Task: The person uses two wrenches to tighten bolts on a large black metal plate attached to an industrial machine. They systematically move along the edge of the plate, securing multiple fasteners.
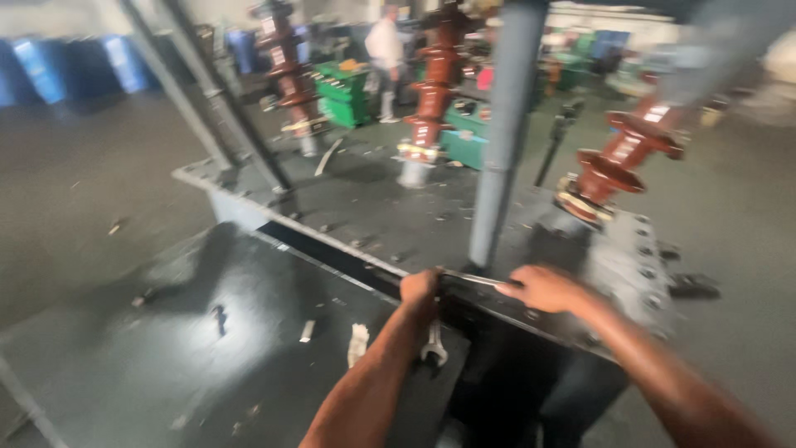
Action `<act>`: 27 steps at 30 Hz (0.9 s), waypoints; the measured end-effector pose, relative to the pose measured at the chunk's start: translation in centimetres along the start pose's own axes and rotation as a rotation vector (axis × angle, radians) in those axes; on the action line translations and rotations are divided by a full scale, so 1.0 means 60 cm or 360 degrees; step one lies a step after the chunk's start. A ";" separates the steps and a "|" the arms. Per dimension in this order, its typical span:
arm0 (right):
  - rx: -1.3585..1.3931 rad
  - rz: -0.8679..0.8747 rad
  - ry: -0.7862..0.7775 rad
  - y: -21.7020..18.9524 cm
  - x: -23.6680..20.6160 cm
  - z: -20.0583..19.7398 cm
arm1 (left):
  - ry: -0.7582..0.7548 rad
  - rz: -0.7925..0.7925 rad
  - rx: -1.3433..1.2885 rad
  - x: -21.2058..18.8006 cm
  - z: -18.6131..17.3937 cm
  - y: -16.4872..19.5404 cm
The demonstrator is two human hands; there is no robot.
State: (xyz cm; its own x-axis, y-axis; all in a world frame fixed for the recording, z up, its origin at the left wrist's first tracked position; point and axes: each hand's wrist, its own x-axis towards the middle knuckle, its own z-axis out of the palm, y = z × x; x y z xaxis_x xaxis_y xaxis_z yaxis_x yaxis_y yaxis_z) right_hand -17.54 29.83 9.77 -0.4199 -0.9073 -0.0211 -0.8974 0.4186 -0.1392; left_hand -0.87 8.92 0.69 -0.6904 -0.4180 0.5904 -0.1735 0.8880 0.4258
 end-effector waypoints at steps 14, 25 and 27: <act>-0.0004 0.0602 0.0474 -0.274 -0.179 0.055 | -0.0157 0.0084 0.0421 -0.039 -0.080 0.061; 0.0048 0.0346 0.0532 -0.283 -0.164 0.083 | -0.0482 0.0056 0.0392 -0.035 -0.073 0.034; 0.0002 0.0276 0.0539 -0.234 -0.142 0.054 | -0.0348 0.0130 0.0259 -0.039 -0.061 0.025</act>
State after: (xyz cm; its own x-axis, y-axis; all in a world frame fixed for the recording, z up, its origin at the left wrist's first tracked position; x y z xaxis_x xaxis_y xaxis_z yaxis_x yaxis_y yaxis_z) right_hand -0.93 31.57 8.69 -0.5868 -0.7583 0.2839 -0.8089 0.5647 -0.1636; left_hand 3.03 10.53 2.46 -0.8387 -0.3084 0.4489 -0.2094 0.9435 0.2568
